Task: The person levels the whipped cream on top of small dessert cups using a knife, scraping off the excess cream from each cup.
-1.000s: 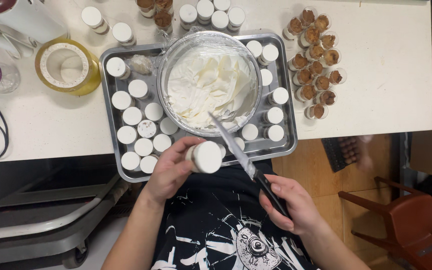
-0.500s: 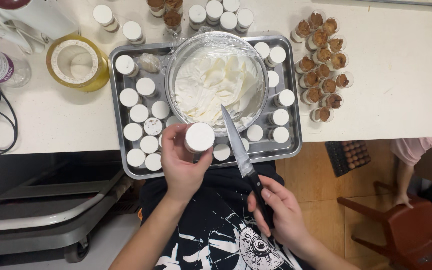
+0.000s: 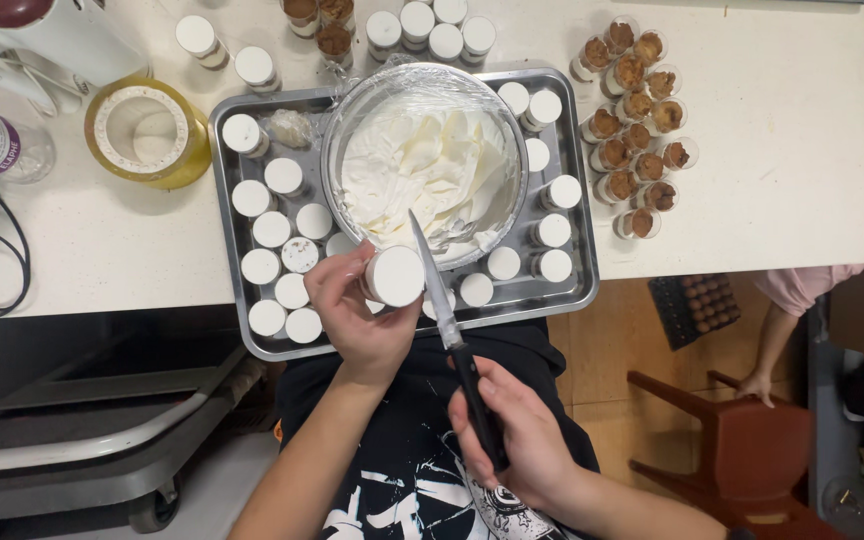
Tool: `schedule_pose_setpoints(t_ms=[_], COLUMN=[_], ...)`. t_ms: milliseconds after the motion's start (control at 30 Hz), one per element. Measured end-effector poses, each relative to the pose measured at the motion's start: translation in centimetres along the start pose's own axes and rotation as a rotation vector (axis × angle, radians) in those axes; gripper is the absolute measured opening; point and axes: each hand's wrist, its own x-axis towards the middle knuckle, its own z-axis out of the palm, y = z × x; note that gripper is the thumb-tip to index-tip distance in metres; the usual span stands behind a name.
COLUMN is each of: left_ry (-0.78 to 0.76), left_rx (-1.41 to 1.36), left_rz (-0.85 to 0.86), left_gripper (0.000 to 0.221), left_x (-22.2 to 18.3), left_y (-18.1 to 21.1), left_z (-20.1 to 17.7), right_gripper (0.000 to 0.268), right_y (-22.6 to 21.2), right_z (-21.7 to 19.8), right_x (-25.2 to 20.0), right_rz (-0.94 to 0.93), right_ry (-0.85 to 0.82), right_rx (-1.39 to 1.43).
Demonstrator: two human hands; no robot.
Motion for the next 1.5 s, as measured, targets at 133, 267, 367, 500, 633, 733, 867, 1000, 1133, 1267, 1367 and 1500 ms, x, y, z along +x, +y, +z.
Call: schedule_pose_setpoints(t_ms=[133, 267, 367, 500, 633, 733, 867, 1000, 1133, 1267, 1367, 1500], left_ry=[-0.017, -0.020, -0.031, -0.133, -0.178, -0.287, -0.483, -0.562, -0.578, -0.630, -0.661, -0.685], left_rx=[0.014, -0.004, -0.096, -0.034, -0.087, 0.024, 0.154, 0.419, 0.500, 0.554, 0.582, 0.621], left_rz=[0.025, 0.034, -0.040, -0.184, -0.310, -0.334, -0.378, -0.139, -0.093, -0.063, -0.089, -0.124], left_gripper=[0.079, 0.078, 0.084, 0.091, 0.088, 0.089, 0.082, 0.085, 0.086, 0.089, 0.089, 0.091], left_x=[-0.2, -0.4, -0.5, -0.6, -1.8, -3.3, -5.7, -6.4, -6.1, -5.8, -5.6, -5.6], left_y=[-0.5, -0.5, -0.4, -0.2, -0.4, -0.2, 0.5, -1.0, -2.3, -2.9, -3.5, -4.1], left_z=[0.2, 0.3, -0.1, -2.1, -4.3, -6.1, -7.9, -7.5, -6.0, -4.9, -4.6, -4.4], right_gripper=[0.037, 0.040, 0.038, 0.037, 0.036, 0.038, 0.033, 0.035, 0.033, 0.035, 0.035, 0.035], right_y=[0.5, 0.5, -0.5, -2.3, -3.2, -3.3, -2.8, -2.3, -2.2, -2.2, -1.9, -1.6], right_z=[0.5, 0.1, -1.1, -3.6, -6.5, -7.8, -8.4, -8.4, -8.4, -8.5, -8.5, -8.7], right_x=[-0.2, -1.4, -1.4, -1.1, -1.1, -1.1, -0.6, 0.1, -0.1, -0.2, -0.4, -0.3], right_rz=[-0.015, -0.045, -0.190, -0.328, -0.434, -0.438, -0.436, -0.441, -0.469, -0.508, -0.496, -0.475], right_ry=[-0.043, -0.098, -0.137, 0.065, 0.251, 0.318, 0.302, 0.261, 0.252, 0.218, 0.253, 0.243], right_rx=[0.037, -0.077, 0.060, 0.031, -0.039, -0.056, -0.038, -0.081, -0.109, -0.124, -0.107, -0.104])
